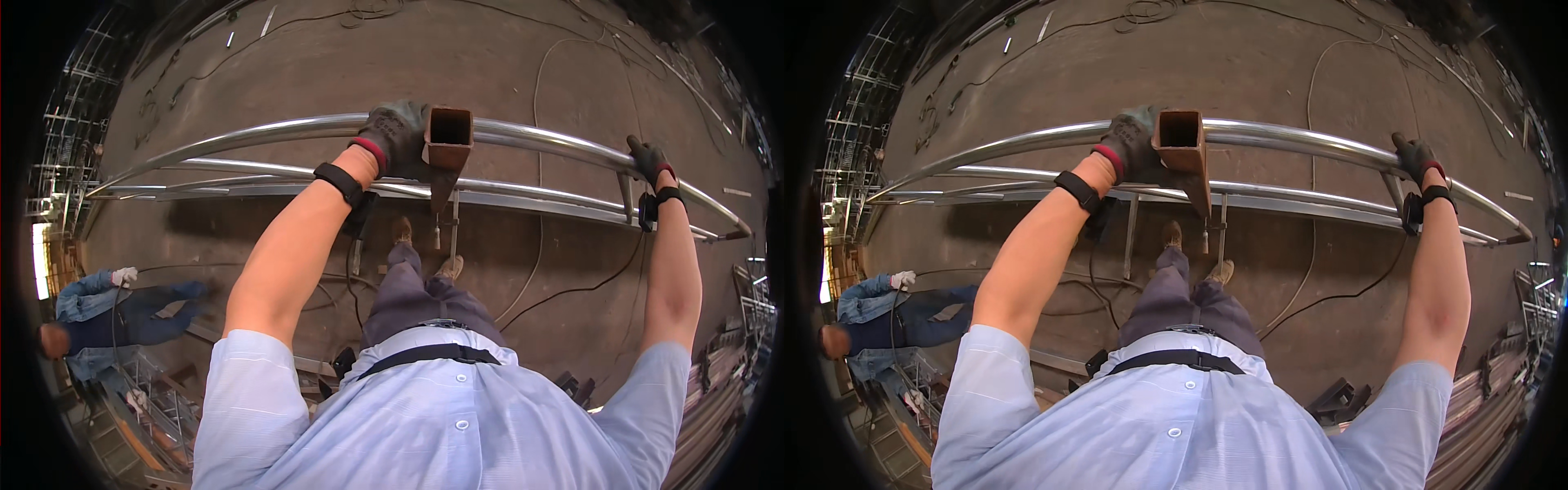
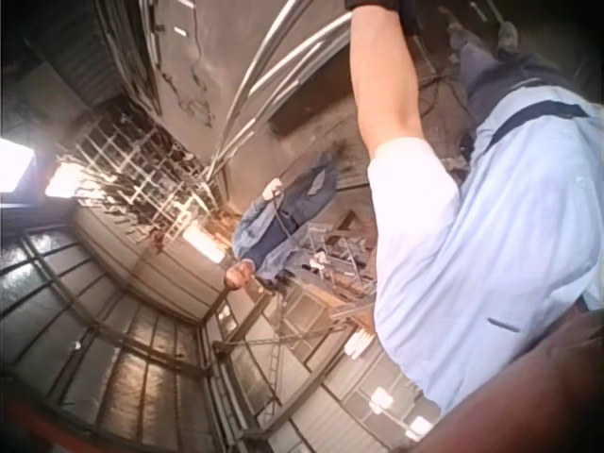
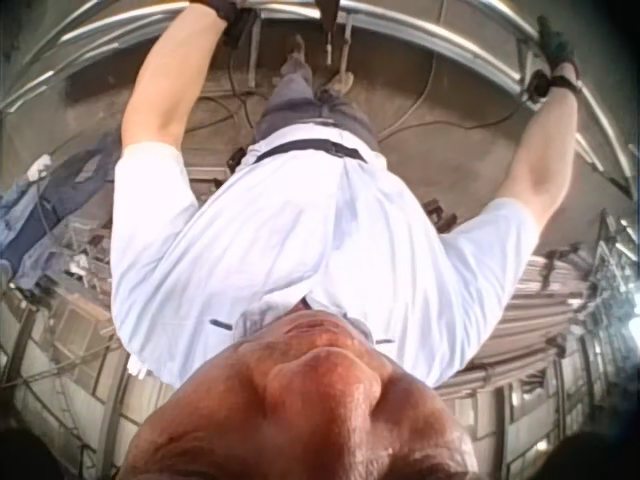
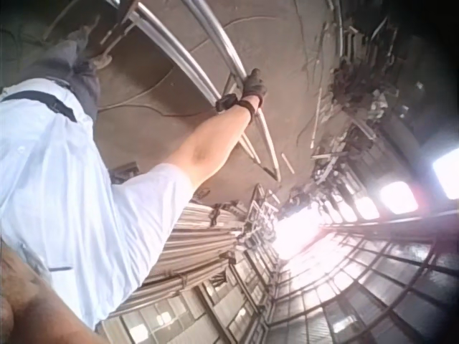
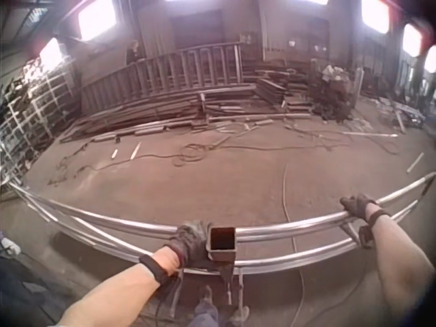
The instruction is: A person in a metal fabrication workshop is inspecting a curved stainless steel pipe assembly, checking welds and alignment by hand.
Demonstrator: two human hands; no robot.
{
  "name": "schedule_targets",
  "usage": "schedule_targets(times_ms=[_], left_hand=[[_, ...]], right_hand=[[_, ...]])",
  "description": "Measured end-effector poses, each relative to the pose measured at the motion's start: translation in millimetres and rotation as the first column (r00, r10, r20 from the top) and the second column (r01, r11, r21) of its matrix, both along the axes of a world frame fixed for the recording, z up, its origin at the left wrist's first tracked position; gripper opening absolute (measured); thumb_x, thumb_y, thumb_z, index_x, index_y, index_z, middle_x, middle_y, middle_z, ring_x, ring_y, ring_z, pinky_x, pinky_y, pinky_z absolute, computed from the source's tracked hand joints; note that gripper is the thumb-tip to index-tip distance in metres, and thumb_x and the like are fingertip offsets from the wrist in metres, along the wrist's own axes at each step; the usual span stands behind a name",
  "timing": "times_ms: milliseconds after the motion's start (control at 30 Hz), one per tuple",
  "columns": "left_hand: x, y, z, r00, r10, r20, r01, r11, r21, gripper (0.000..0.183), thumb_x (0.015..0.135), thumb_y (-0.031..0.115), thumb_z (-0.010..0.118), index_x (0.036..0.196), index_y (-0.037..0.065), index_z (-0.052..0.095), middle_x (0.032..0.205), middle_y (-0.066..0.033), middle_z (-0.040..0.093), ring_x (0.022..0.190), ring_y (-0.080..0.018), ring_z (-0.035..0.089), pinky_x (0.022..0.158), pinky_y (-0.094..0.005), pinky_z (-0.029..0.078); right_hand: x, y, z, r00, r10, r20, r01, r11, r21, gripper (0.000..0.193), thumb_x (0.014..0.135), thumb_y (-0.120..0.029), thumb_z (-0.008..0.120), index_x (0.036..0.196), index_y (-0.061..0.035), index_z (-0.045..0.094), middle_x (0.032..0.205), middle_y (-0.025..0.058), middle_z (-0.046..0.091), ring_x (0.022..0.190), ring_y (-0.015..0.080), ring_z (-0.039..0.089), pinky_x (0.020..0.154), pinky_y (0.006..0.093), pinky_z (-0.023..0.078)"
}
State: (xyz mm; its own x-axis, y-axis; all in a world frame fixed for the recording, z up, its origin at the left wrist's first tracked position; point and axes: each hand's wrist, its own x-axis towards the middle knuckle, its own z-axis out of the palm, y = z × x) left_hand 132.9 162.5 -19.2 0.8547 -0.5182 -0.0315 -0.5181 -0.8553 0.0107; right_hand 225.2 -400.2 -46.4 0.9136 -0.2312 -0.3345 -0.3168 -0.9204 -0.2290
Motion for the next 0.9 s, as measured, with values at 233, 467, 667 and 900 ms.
schedule_targets(times_ms=[233, 467, 667, 900], left_hand=[[1, 3, -5, 0.999, 0.014, 0.047, -0.011, 0.998, -0.066, 0.060, 0.067, 0.047, 0.077, 0.111, 0.008, 0.065, 0.109, -0.0218, 0.065, 0.102, -0.0393, 0.064, 0.086, -0.0469, 0.054], [8, 3, -5, 1.000, 0.011, 0.004, -0.010, 0.999, -0.047, 0.062, 0.071, 0.048, 0.077, 0.115, 0.007, 0.062, 0.112, -0.0205, 0.066, 0.104, -0.0375, 0.067, 0.086, -0.0488, 0.055], [5, 4, -3, 0.999, 0.032, -0.014, -0.031, 0.998, 0.050, 0.068, 0.067, 0.050, 0.080, 0.116, 0.007, 0.062, 0.112, -0.0224, 0.066, 0.103, -0.0387, 0.067, 0.087, -0.0490, 0.055], [9, 4, -23, 1.000, -0.005, -0.021, 0.003, 0.997, -0.075, 0.075, 0.064, 0.053, 0.080, 0.121, 0.009, 0.059, 0.116, -0.0189, 0.064, 0.107, -0.0357, 0.065, 0.088, -0.0463, 0.054]], right_hand=[[2, 7, 6, 0.999, -0.046, -0.014, 0.045, 0.999, -0.027, 0.067, 0.091, -0.062, 0.049, 0.103, -0.0017, 0.075, 0.099, 0.0194, 0.074, 0.097, 0.0322, 0.070, 0.094, 0.0427, 0.048], [2, 3, 0, 0.998, -0.037, 0.051, 0.037, 0.999, 0.014, 0.068, 0.090, -0.061, 0.052, 0.104, 0.0016, 0.074, 0.096, 0.0206, 0.073, 0.095, 0.0324, 0.071, 0.092, 0.0436, 0.048], [1, 16, 3, 0.997, -0.013, 0.074, 0.016, 0.999, -0.043, 0.061, 0.091, -0.057, 0.053, 0.094, 0.0006, 0.074, 0.089, 0.0194, 0.073, 0.089, 0.0298, 0.071, 0.088, 0.0438, 0.049], [12, -23, -32, 0.972, 0.215, -0.090, -0.231, 0.937, -0.261, 0.045, 0.096, -0.045, 0.053, 0.129, -0.0162, 0.062, 0.114, 0.0198, 0.070, 0.104, 0.0380, 0.069, 0.096, 0.0451, 0.052]])
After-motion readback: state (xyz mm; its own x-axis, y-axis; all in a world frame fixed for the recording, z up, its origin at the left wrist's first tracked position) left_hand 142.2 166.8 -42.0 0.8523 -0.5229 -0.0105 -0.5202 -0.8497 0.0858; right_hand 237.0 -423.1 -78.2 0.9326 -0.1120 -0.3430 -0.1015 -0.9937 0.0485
